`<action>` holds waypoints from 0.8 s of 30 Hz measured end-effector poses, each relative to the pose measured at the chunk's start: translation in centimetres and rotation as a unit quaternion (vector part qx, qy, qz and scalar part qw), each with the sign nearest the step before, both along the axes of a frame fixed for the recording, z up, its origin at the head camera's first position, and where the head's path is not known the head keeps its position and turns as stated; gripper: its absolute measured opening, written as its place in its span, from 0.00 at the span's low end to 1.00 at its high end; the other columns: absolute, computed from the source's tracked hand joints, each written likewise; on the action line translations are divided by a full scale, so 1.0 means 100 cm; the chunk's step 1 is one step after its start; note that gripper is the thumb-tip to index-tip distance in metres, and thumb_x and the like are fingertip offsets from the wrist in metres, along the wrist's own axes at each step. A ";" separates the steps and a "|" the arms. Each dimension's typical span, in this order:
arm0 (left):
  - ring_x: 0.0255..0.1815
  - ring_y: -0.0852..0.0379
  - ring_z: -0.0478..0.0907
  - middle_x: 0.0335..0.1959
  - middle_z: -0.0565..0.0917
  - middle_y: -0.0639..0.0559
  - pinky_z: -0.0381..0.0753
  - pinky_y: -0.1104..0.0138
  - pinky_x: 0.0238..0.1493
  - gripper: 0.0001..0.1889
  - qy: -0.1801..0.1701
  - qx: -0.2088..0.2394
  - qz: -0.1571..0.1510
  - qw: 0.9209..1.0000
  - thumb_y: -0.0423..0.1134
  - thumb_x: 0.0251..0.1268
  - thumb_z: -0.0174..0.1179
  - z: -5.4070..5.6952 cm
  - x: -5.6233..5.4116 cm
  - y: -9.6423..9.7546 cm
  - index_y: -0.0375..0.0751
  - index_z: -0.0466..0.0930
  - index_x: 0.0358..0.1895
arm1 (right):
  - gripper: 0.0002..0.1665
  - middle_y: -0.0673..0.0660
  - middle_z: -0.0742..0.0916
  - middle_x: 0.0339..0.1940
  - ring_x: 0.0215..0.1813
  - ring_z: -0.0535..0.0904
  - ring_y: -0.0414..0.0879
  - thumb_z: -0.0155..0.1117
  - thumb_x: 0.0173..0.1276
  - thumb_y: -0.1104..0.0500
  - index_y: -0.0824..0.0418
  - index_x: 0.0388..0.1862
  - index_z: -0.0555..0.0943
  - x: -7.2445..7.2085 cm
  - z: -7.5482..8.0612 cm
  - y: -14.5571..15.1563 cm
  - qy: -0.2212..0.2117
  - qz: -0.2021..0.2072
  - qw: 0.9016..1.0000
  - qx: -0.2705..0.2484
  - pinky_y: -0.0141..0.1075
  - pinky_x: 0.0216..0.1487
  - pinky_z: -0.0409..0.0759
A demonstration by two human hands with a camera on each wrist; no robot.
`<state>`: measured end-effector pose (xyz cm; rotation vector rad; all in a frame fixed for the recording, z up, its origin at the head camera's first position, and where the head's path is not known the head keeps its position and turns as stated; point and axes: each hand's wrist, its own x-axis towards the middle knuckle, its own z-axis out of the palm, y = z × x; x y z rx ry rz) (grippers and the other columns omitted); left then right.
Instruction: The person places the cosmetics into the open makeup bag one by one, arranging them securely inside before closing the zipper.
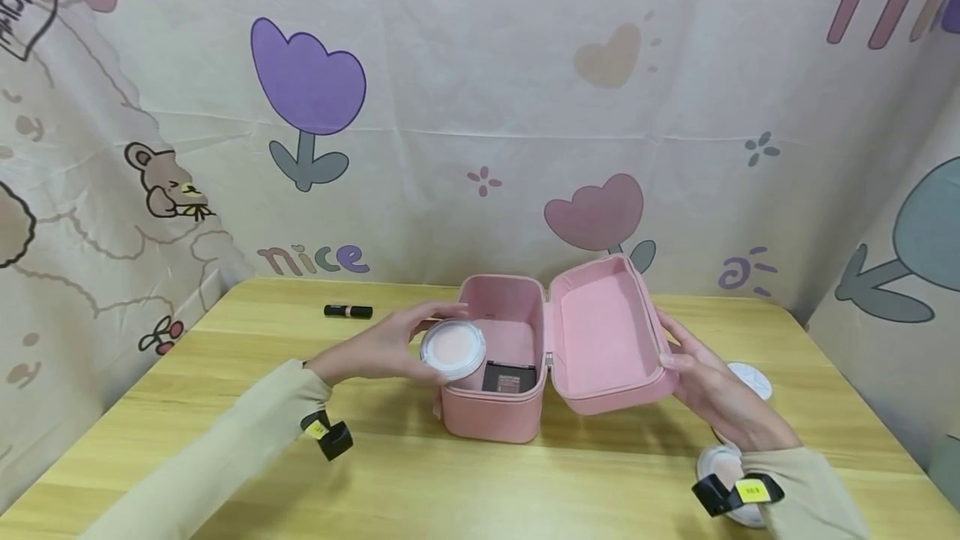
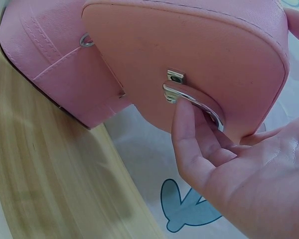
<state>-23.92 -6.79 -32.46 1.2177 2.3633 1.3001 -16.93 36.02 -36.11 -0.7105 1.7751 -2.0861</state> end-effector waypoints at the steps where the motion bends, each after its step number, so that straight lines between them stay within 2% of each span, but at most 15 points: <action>1: 0.65 0.52 0.67 0.66 0.72 0.47 0.66 0.56 0.64 0.44 -0.001 -0.004 -0.001 1.000 0.36 0.43 0.76 0.001 0.000 0.002 0.39 0.66 0.69 | 0.33 0.38 0.67 0.70 0.65 0.69 0.40 0.30 0.77 0.64 0.38 0.76 0.54 0.000 0.000 0.000 0.001 0.002 1.000 -0.002 0.35 0.59 0.70; 9: 0.61 0.53 0.70 0.64 0.72 0.45 0.70 0.59 0.61 0.44 -0.009 -0.024 -0.011 1.000 0.38 0.43 0.77 0.005 -0.001 0.020 0.41 0.67 0.68 | 0.33 0.38 0.67 0.71 0.65 0.69 0.39 0.30 0.77 0.64 0.39 0.76 0.53 0.000 0.002 -0.001 0.005 -0.003 1.000 0.007 0.35 0.58 0.70; 18: 0.55 0.56 0.72 0.59 0.75 0.52 0.73 0.64 0.54 0.44 -0.004 -0.047 -0.027 0.999 0.39 0.43 0.77 0.005 -0.003 0.032 0.41 0.67 0.68 | 0.33 0.40 0.68 0.70 0.65 0.70 0.41 0.31 0.77 0.64 0.38 0.75 0.54 0.001 0.002 -0.001 -0.009 0.002 1.000 -0.005 0.36 0.58 0.70; 24: 0.55 0.56 0.73 0.59 0.75 0.50 0.73 0.65 0.54 0.42 0.025 -0.068 -0.037 0.997 0.38 0.43 0.77 0.006 -0.006 0.040 0.37 0.68 0.67 | 0.34 0.40 0.68 0.71 0.65 0.70 0.41 0.31 0.77 0.65 0.39 0.76 0.53 0.001 0.003 -0.001 -0.008 0.008 1.000 -0.011 0.36 0.59 0.69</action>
